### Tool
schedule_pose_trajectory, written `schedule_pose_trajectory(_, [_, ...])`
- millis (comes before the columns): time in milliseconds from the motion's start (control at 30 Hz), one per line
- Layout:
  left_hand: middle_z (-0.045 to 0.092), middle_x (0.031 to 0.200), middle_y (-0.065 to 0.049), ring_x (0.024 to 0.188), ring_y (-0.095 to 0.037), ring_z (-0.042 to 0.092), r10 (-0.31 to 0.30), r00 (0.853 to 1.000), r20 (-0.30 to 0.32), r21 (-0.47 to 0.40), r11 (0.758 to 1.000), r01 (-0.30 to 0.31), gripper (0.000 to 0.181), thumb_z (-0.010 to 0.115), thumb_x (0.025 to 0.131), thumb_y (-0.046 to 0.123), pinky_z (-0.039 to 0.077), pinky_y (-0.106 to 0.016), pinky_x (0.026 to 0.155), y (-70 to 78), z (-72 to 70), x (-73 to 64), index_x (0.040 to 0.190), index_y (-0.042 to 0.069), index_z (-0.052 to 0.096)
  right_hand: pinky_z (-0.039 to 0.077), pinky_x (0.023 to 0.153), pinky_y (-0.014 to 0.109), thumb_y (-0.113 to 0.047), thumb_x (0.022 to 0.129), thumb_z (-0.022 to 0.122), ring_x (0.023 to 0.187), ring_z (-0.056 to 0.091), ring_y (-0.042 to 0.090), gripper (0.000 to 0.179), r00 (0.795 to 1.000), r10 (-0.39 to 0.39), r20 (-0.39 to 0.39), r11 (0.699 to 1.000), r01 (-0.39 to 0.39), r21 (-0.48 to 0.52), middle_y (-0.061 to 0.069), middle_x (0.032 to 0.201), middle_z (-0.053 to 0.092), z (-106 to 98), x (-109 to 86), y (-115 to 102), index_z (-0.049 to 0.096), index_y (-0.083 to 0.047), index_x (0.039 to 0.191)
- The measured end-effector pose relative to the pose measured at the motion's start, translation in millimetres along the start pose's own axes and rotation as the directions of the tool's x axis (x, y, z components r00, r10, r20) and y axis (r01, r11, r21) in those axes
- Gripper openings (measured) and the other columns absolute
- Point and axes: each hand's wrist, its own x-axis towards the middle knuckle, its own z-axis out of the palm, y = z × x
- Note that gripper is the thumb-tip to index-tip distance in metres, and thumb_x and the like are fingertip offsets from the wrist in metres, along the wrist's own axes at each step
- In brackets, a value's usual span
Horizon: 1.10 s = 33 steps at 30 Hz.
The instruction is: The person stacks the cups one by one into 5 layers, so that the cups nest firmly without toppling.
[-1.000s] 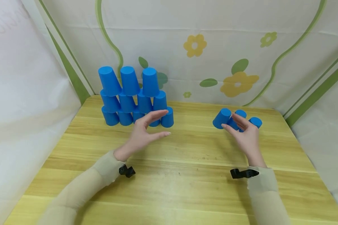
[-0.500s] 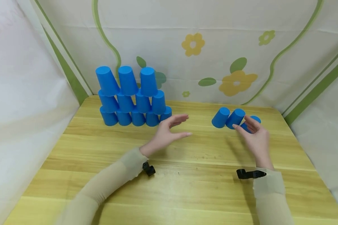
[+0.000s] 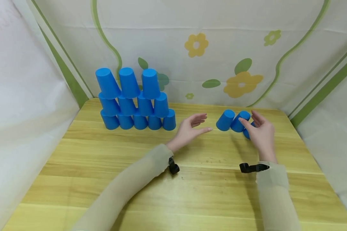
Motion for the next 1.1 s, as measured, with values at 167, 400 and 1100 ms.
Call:
schedule_pose_trajectory(167, [0.063, 0.134, 0.007, 0.121, -0.012, 0.058, -0.044, 0.999, 0.009, 0.001, 0.999, 0.044, 0.064, 0.083, 0.086, 0.041, 0.047, -0.035, 0.105, 2.1, 14.7, 22.7, 0.143, 0.023, 0.058, 0.035, 0.115, 0.042, -0.053, 0.094, 0.068, 0.144, 0.038, 0.031, 0.082, 0.999, -0.043, 0.001, 0.999, 0.043, -0.024, 0.013, 0.159, 0.038, 6.7, 12.2, -5.0, 0.037, -0.012, 0.159])
schedule_pose_trajectory(400, [0.061, 0.137, 0.007, 0.122, -0.015, 0.058, -0.088, 0.995, 0.052, 0.088, 0.993, 0.083, 0.067, 0.083, 0.087, 0.041, 0.048, -0.024, 0.097, 4.5, 29.1, 47.7, 0.145, 0.024, 0.057, 0.034, 0.115, 0.049, -0.05, 0.097, 0.065, 0.144, 0.035, 0.038, 0.08, 0.996, -0.088, 0.008, 0.994, 0.088, -0.065, 0.019, 0.159, 0.035, 13.8, 21.8, -8.7, 0.036, -0.006, 0.158])
schedule_pose_trajectory(1100, [0.063, 0.131, -0.001, 0.121, -0.022, 0.058, -0.112, 0.992, 0.052, 0.275, 0.957, 0.094, 0.058, 0.081, 0.09, 0.032, 0.051, -0.026, 0.092, -11.6, 35.0, 55.7, 0.141, 0.016, 0.06, 0.045, 0.106, 0.05, -0.036, 0.1, 0.067, 0.132, 0.051, 0.041, 0.067, 0.988, -0.128, 0.09, 0.99, 0.133, -0.053, 0.022, 0.149, 0.049, 27.1, 25.0, -2.6, 0.044, -0.005, 0.154])
